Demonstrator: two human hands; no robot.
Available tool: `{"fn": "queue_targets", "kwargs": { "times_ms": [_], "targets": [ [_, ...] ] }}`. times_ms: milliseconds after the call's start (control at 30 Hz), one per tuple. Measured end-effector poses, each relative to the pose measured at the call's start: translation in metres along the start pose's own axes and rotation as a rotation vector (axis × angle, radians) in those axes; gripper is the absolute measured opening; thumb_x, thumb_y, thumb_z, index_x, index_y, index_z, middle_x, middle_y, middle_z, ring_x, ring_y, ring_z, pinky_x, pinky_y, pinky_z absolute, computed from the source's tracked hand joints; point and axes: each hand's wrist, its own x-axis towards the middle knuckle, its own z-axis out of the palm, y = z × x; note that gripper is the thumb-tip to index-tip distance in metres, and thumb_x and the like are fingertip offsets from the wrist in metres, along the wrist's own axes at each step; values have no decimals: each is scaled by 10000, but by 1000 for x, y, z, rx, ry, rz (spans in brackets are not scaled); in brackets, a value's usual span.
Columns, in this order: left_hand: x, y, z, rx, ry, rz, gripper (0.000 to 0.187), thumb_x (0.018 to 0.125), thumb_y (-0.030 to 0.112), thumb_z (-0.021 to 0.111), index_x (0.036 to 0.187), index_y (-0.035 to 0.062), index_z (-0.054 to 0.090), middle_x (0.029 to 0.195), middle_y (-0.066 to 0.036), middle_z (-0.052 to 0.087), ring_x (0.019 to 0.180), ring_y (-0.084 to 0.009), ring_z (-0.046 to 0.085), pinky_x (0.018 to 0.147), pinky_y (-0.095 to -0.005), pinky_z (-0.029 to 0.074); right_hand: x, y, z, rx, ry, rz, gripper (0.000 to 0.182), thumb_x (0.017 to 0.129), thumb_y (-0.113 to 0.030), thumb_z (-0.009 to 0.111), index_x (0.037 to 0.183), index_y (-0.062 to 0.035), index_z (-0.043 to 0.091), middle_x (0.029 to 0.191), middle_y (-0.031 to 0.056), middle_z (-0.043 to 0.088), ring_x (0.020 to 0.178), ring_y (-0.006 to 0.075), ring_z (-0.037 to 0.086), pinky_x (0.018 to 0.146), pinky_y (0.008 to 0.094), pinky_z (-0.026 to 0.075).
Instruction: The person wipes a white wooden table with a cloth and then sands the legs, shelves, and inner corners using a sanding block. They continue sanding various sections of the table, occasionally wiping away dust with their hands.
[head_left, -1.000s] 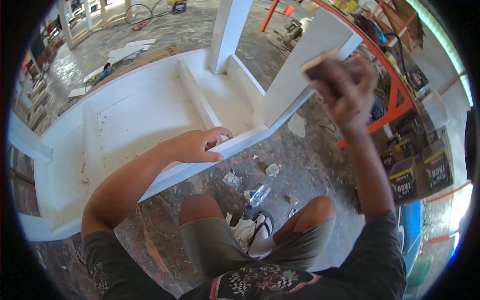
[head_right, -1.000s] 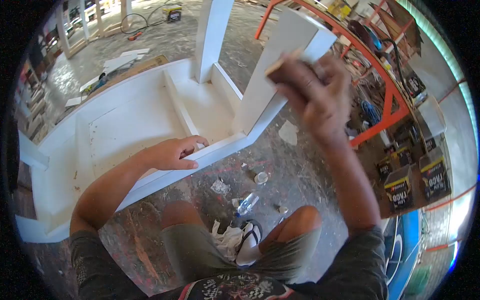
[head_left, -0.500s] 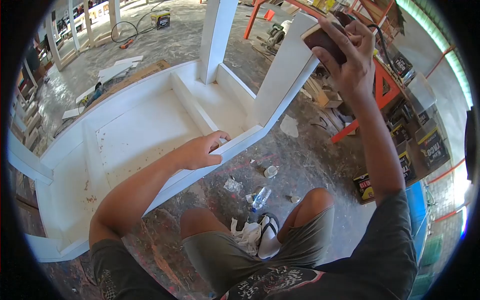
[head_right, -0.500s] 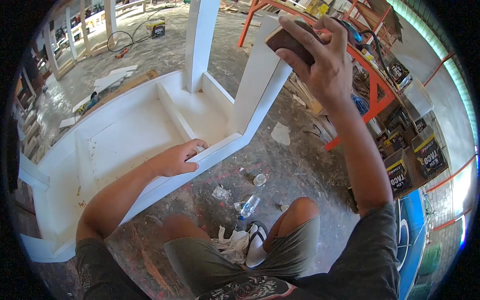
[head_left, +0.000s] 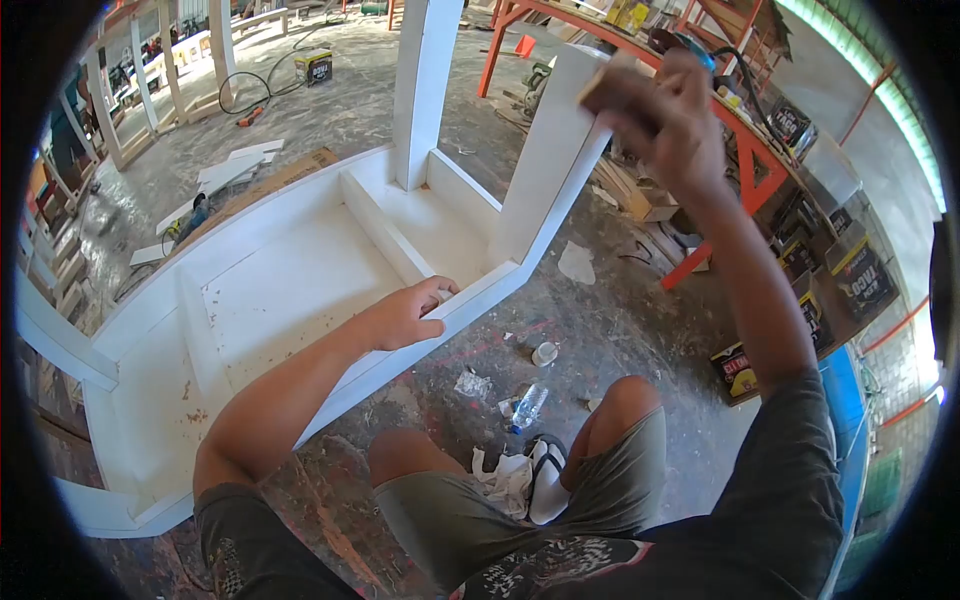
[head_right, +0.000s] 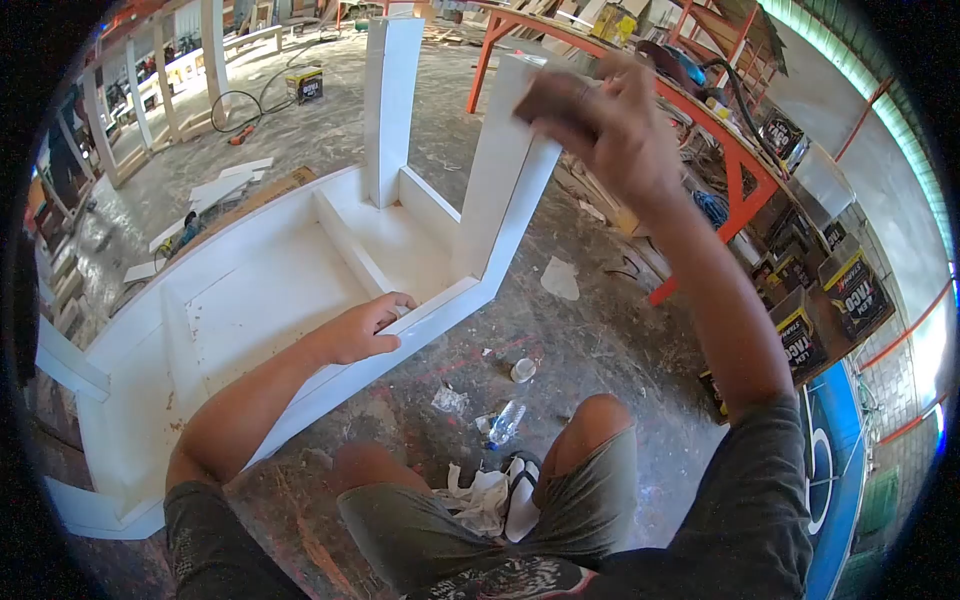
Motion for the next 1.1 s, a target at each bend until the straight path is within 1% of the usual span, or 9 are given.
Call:
{"fn": "queue_targets", "kwargs": {
  "times_ms": [167, 233, 300, 400, 500, 733, 867, 1033, 1100],
  "targets": [
    [-1, 2, 1, -27, 7, 13, 612, 919, 112, 643, 1493, 67, 434, 1213, -158, 707, 1159, -214, 653, 1035, -354, 486, -17, -17, 12, -75, 64, -151, 560, 867, -405, 857, 1362, -196, 700, 1254, 169, 693, 1088, 307, 662, 811, 435, 640],
    [-2, 7, 1, -13, -5, -22, 616, 920, 111, 642, 1497, 71, 432, 1208, -158, 708, 1159, -215, 652, 1032, -355, 487, -89, -53, 72, 1198, -164, 464, 423, 914, -318, 843, 1264, -103, 739, 1113, 164, 783, 1056, 265, 692, 809, 401, 621],
    [-1, 13, -3, 95, -21, -87, 624, 918, 110, 640, 1504, 81, 430, 1208, -158, 712, 1149, -214, 654, 1027, -355, 487, -119, -87, 80, 1147, -611, 890, 343, 969, -201, 797, 1250, -24, 709, 1115, 169, 783, 1060, 242, 741, 815, 370, 621],
    [1, 6, 0, -2, -27, -64, 629, 916, 105, 646, 1507, 87, 430, 1204, -154, 716, 1127, -209, 658, 1021, -358, 489, -147, -91, 82, 117, -320, -264, 313, 1007, -202, 759, 1171, 57, 696, 1167, 173, 769, 1031, 223, 768, 818, 392, 633],
    [-2, 2, 0, 40, 8, -39, 632, 918, 98, 654, 1508, 83, 430, 1203, -151, 718, 1124, -212, 659, 1022, -359, 487, -43, -76, 10, 871, -822, 677, 387, 985, -337, 780, 1250, -65, 704, 1251, 157, 719, 1060, 255, 739, 812, 418, 642],
    [2, -6, 2, 29, 40, 11, 634, 922, 94, 659, 1515, 83, 434, 1296, -189, 687, 1222, -229, 632, 1069, -372, 473, 14, -19, -6, 12, 181, 67, 355, 892, -308, 847, 1220, -202, 763, 1305, 113, 718, 1117, 304, 635, 860, 428, 634],
    [3, 0, 0, 8, 9, -41, 622, 919, 103, 660, 1501, 80, 440, 1315, -196, 676, 1228, -228, 628, 1068, -372, 472, -93, -59, 74, 1031, -214, 477, 320, 897, -345, 834, 1208, -282, 791, 1165, 80, 720, 1064, 328, 666, 819, 462, 594],
    [4, 0, 1, 22, 12, -45, 605, 917, 111, 650, 1486, 75, 447, 1272, -189, 697, 1168, -228, 640, 1030, -366, 483, -130, -90, 81, 288, -267, -245, 385, 932, -259, 822, 1306, -204, 746, 1057, 122, 748, 853, 345, 717, 829, 464, 587],
    [2, 0, 0, 60, 25, -36, 611, 911, 111, 644, 1488, 60, 447, 1237, -186, 709, 1129, -230, 645, 1009, -366, 489, -82, -58, 61, 681, -678, 225, 435, 920, -290, 836, 1333, -209, 727, 1031, 110, 750, 984, 325, 708, 896, 469, 599]
  ]
}}
